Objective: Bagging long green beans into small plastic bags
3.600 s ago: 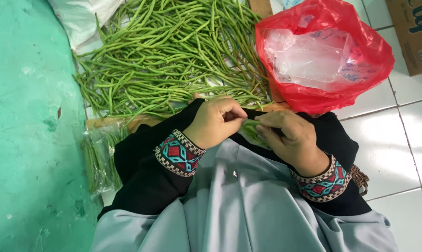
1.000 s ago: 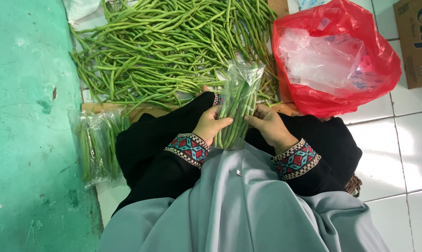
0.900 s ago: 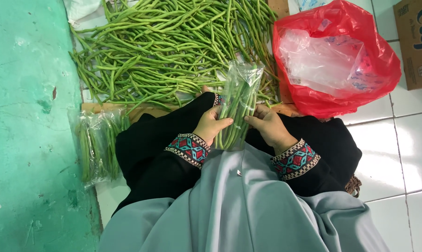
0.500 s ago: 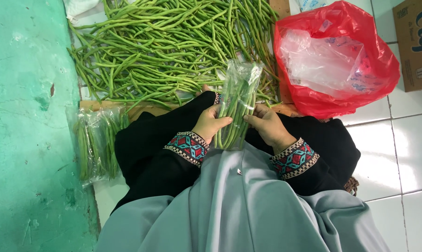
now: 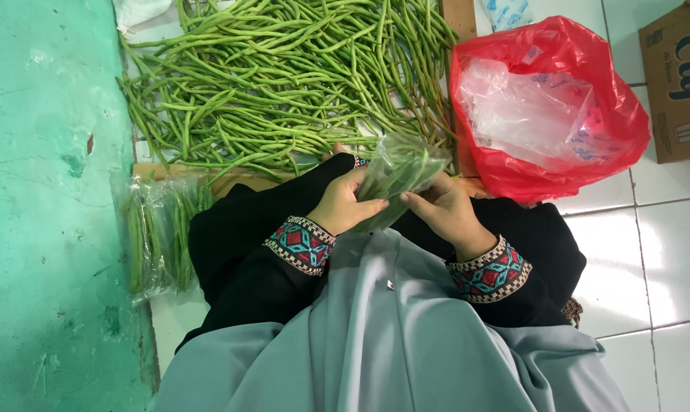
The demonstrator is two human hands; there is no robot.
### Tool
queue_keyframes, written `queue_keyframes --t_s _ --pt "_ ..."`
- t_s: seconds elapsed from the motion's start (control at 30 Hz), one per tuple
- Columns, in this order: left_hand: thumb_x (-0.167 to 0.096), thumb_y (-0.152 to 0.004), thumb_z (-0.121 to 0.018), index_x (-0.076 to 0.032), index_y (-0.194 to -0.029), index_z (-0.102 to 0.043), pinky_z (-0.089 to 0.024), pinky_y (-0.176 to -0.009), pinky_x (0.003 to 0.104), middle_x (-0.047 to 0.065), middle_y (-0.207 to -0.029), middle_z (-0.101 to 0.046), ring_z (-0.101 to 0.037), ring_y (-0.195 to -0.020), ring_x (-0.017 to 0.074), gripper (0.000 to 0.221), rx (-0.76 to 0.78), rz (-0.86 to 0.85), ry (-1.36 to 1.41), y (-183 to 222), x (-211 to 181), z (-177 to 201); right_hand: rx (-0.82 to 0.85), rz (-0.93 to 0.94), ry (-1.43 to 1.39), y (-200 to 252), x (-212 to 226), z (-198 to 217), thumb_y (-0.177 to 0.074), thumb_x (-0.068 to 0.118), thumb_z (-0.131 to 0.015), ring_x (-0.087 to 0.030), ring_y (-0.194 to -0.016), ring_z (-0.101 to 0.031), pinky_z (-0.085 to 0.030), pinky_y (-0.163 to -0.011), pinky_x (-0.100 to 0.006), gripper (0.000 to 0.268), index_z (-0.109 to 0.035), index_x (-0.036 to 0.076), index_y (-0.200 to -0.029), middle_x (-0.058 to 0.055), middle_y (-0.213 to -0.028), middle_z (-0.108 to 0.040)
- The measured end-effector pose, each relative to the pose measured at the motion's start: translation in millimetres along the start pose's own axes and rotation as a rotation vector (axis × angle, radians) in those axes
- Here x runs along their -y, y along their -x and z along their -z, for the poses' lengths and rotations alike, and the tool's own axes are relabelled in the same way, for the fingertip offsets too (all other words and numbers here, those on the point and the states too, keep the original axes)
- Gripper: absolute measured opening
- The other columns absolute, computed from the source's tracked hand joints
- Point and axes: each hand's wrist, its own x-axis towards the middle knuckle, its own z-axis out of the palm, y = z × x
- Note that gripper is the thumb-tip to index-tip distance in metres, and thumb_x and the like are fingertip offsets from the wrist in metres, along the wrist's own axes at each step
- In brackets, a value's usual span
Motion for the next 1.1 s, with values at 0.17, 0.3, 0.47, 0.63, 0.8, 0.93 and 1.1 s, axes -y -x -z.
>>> queue_keyframes --t_s 0.17,0.3,0.47,0.63,0.8,0.93,1.1 --pt "-0.008 -0.077 -0.086 -0.005 -0.109 -0.074 -0.058 -0.082 0.043 0.019 -0.096 -0.076 -0.073 -0.098 0.0298 0.034 0.008 -0.171 -0.113 5.5 -23.6 -10.3 0.006 0.223 0.264 6.6 23.7 7.7 -0.084 0.011 -0.087 -0.032 -0.098 -0.073 -0.059 -0.074 -0.042 0.037 -0.07 -0.003 -0.114 -0.02 -0.096 -0.072" --pt "-0.011 -0.081 -0.084 -0.009 -0.112 -0.075 -0.057 -0.087 0.043 0.015 -0.101 -0.076 -0.073 -0.102 0.0293 0.032 0.004 -0.249 -0.106 9.8 -33.7 -10.9 -0.003 0.301 0.283 9.3 53.4 -10.4 -0.083 0.014 -0.088 -0.035 -0.092 -0.074 -0.058 -0.074 -0.042 0.035 -0.073 -0.001 -0.111 -0.019 -0.095 -0.072" --pt "-0.013 -0.093 -0.075 -0.003 -0.11 -0.075 -0.057 -0.082 0.042 0.017 -0.1 -0.074 -0.073 -0.096 0.0323 0.02 -0.045 -0.365 -0.108 11.3 -18.3 -6.2 0.023 0.362 0.316 8.1 57.6 -14.8 -0.084 0.014 -0.085 -0.038 -0.081 -0.072 -0.057 -0.069 -0.043 0.025 -0.077 -0.001 -0.103 -0.018 -0.09 -0.072" --pt "-0.017 -0.103 -0.061 -0.006 -0.102 -0.074 -0.059 -0.083 0.041 0.015 -0.097 -0.075 -0.073 -0.094 0.0364 0.018 -0.088 -0.398 -0.223 24.4 -33.0 2.7 0.07 0.442 0.368 3.3 72.2 -32.9 -0.084 0.014 -0.085 -0.043 -0.085 -0.072 -0.057 -0.07 -0.047 0.031 -0.075 -0.001 -0.109 -0.022 -0.096 -0.073" --pt "-0.023 -0.106 -0.056 -0.008 -0.103 -0.073 -0.059 -0.085 0.039 0.012 -0.099 -0.074 -0.073 -0.096 0.0341 0.024 -0.171 -0.439 -0.293 44.3 -39.5 15.3 0.127 0.484 0.424 0.5 80.5 -52.6 -0.086 0.011 -0.082 -0.046 -0.087 -0.071 -0.058 -0.07 -0.047 0.031 -0.075 0.0 -0.114 -0.023 -0.1 -0.073" --pt "-0.032 -0.098 -0.069 -0.01 -0.125 -0.069 -0.056 -0.096 0.042 0.01 -0.114 -0.073 -0.071 -0.111 0.0303 0.035 -0.185 -0.449 -0.224 61.0 -39.8 33.9 0.192 0.51 0.42 -8.1 99.3 -67.0 -0.086 0.01 -0.08 -0.044 -0.083 -0.071 -0.056 -0.071 -0.048 0.021 -0.072 -0.001 -0.102 -0.022 -0.093 -0.072" --pt "-0.022 -0.085 -0.087 -0.011 -0.139 -0.054 -0.051 -0.111 0.044 0.013 -0.135 -0.062 -0.064 -0.126 0.0314 0.064 -0.169 -0.341 -0.552 92.8 -45.2 93.2 0.248 0.531 0.39 -29.0 139.6 -88.4 -0.099 0.01 -0.063 -0.035 -0.097 -0.071 -0.056 -0.092 -0.043 0.018 -0.06 -0.005 -0.107 -0.025 -0.106 -0.069"
